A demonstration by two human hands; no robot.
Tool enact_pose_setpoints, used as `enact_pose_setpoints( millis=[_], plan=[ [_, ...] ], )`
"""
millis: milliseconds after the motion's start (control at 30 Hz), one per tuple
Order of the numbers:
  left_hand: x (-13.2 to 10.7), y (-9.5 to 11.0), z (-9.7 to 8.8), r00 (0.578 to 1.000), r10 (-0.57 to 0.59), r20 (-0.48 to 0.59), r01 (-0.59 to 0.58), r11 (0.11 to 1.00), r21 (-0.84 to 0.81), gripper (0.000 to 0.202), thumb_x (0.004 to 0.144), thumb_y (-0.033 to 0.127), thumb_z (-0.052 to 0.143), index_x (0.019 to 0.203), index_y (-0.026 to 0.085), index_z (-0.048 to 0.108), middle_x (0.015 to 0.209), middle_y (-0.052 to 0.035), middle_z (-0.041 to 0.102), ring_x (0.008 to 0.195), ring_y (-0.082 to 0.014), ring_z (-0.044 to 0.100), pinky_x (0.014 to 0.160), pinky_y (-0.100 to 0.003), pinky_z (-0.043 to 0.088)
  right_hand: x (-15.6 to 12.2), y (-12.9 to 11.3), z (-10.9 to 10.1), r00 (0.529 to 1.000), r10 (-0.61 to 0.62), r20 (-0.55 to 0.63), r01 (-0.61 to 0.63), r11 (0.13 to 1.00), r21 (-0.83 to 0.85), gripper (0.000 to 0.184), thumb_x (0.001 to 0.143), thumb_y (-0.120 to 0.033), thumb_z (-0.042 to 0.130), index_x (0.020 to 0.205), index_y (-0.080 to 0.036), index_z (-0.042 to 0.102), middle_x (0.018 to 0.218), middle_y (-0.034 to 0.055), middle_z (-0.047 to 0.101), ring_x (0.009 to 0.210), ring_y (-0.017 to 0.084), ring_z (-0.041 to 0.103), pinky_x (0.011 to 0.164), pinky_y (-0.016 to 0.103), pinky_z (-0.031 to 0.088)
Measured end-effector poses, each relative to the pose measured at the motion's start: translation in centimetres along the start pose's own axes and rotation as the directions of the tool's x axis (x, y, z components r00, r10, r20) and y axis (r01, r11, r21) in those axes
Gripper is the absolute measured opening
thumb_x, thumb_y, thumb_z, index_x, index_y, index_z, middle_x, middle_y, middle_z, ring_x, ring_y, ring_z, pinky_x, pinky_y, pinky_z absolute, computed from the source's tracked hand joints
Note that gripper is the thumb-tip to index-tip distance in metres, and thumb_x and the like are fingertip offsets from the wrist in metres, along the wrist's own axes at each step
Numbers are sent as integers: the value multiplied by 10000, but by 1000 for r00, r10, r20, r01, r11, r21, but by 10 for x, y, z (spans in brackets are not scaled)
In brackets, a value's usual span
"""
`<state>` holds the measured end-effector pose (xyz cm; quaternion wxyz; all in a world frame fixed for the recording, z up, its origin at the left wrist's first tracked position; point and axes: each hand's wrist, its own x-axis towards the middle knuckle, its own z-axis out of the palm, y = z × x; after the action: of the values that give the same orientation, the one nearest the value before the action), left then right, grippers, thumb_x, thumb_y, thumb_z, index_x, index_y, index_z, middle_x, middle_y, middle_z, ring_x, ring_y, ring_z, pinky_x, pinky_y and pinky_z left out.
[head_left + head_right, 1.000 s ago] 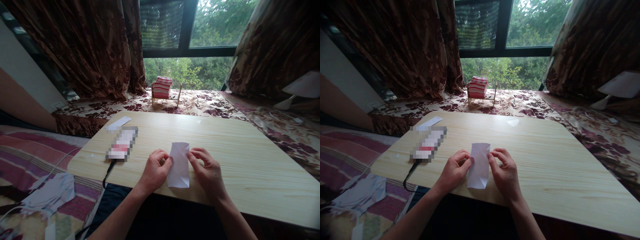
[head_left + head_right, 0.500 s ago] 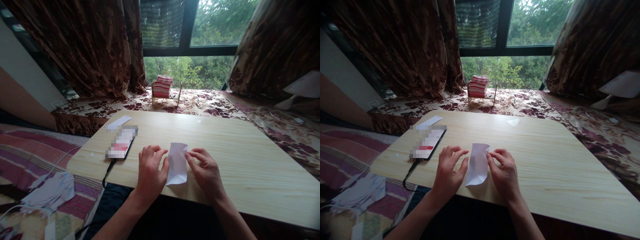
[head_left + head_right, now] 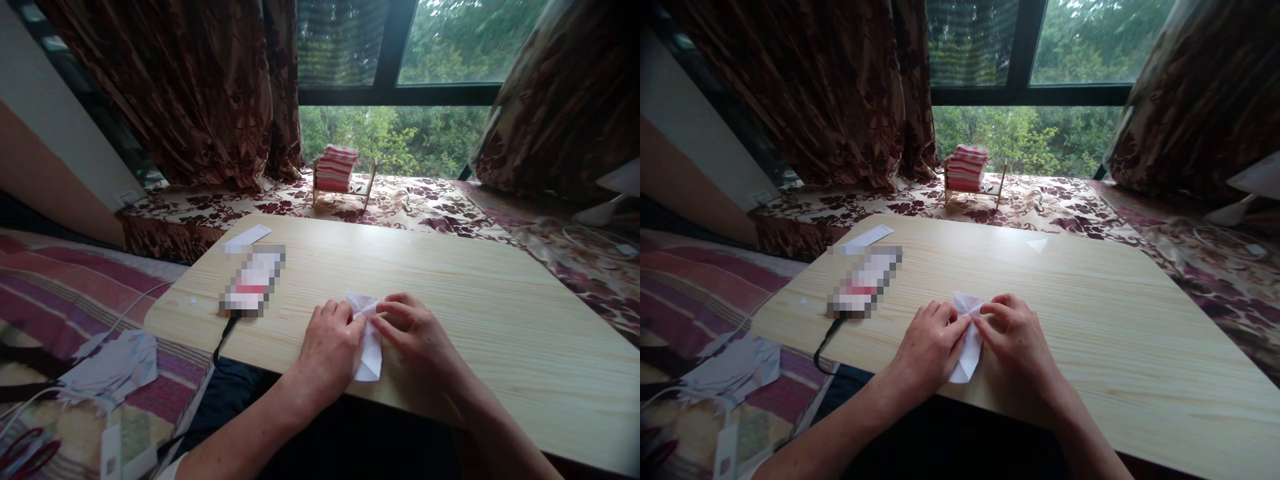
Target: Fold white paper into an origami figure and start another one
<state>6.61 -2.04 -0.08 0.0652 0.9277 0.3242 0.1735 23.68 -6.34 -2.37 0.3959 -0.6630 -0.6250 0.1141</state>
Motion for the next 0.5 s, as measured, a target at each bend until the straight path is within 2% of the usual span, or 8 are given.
enact_pose_setpoints(
  millis=[267, 500],
  plan=[
    [0, 0, 3, 1000, -15, -9, 15, 999, 30, 272, 881, 216, 487, 1119, 178, 614, 964, -86, 627, 885, -249, 517, 777, -399, 432, 2, 6, -2, 989, -124, 81, 129, 989, -65, 121, 816, -285, 590, 766, -243, 692, 867, 47, 610, 847, 203, 587, 740, 343, 482],
    [-2, 2, 3, 1000, -22, -6, 22, 999, 38, 248, 886, 208, 472, 1081, 177, 621, 956, -86, 622, 896, -263, 515, 773, -416, 424, 2, 7, -8, 967, -202, 153, 226, 962, -155, 135, 819, -257, 594, 873, -274, 717, 919, 54, 618, 880, 213, 581, 771, 374, 461]
  ],
)
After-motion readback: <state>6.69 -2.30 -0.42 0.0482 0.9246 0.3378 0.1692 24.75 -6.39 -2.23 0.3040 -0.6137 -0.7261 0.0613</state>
